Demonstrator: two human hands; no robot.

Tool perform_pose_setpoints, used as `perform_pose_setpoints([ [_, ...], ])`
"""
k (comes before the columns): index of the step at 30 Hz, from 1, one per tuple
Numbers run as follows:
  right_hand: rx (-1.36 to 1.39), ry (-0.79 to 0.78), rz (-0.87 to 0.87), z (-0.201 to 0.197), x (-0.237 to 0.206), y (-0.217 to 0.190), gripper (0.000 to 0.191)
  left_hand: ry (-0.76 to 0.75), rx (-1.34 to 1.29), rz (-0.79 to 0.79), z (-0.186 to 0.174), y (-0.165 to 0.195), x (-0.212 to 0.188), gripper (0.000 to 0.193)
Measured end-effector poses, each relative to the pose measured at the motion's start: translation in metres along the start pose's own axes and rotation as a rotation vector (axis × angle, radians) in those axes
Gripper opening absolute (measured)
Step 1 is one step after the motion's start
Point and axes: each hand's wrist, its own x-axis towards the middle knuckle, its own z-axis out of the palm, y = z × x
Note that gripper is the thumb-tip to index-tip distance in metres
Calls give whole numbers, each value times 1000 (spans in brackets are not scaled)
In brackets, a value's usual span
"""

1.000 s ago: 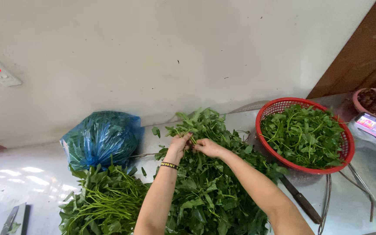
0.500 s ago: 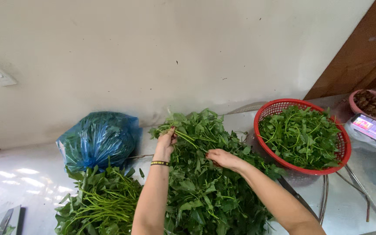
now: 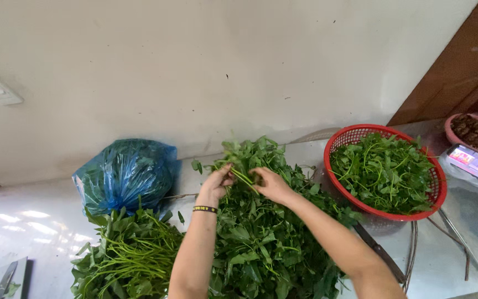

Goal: The person picks edible leaves and tender tips from piles of water spinach stalks on a stainless steel table by hand, discarding tough stems aside and placing the picked greens into a red perforated basket. They work through the stalks one bundle at a time, occasionally setting trimmed stalks on the table.

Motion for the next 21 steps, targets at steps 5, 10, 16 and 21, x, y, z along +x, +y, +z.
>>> perform_pose_setpoints([
  [5,75,157,-263,14,15,-15,29,-20,12,45,11,-9,2,9],
  [10,260,-105,-1,12,15,-17,28,71,-15,166,-6,11,0,10],
  [16,842,-262,263,3,10,-12,20,86,59,144,10,-2,6,15],
  [21,619,-93,249,2,10,-9,39,112,36,190,9,0,2,15],
])
